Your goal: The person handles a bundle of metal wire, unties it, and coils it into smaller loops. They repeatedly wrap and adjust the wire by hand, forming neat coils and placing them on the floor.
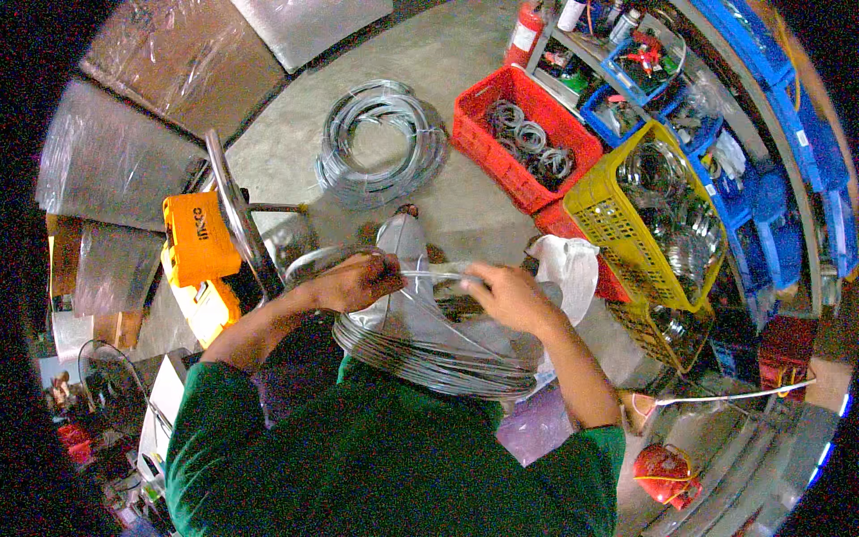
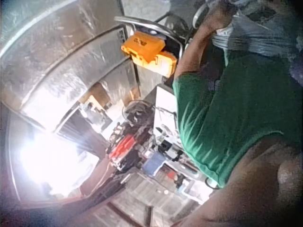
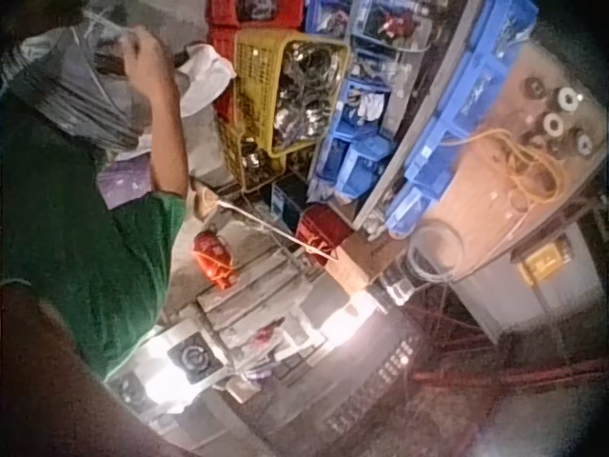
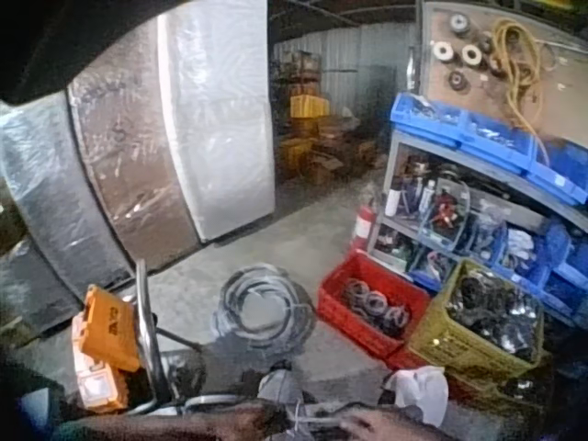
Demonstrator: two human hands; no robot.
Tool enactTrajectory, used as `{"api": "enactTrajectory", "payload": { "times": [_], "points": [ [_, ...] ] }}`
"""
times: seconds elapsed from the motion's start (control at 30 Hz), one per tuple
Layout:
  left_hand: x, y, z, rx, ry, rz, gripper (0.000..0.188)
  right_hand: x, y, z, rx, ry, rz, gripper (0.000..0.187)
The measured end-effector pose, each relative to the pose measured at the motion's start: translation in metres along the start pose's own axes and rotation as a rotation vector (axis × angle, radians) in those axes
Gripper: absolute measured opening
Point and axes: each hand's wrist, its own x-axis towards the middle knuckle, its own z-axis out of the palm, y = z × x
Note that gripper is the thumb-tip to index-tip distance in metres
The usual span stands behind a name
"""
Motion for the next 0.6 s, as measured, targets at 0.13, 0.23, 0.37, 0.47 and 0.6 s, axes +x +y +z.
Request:
{"api": "enactTrajectory", "payload": {
  "times": [0.13,0.23,0.37,0.47,0.6],
  "points": [
    [0.012,0.018,0.014,-0.661,-0.401,-0.299,0.039,0.015,-0.014,-0.038,-0.479,0.634,-0.438,0.023],
    [0.007,0.054,0.018,-1.136,-0.713,-0.436,0.045,0.048,-0.027,-0.083,-0.712,0.871,-0.735,0.021],
    [-0.030,0.091,-0.018,-1.394,-0.958,0.047,0.053,0.093,-0.011,-0.116,-0.561,1.167,-0.731,0.020],
    [-0.048,0.108,-0.044,-1.809,-0.940,0.359,0.047,0.111,0.022,-0.095,-0.403,1.143,-0.559,0.014],
    [-0.037,0.130,-0.084,-1.561,-0.822,1.240,0.028,0.144,0.039,-0.008,0.280,0.845,-0.335,0.024]
  ]
}}
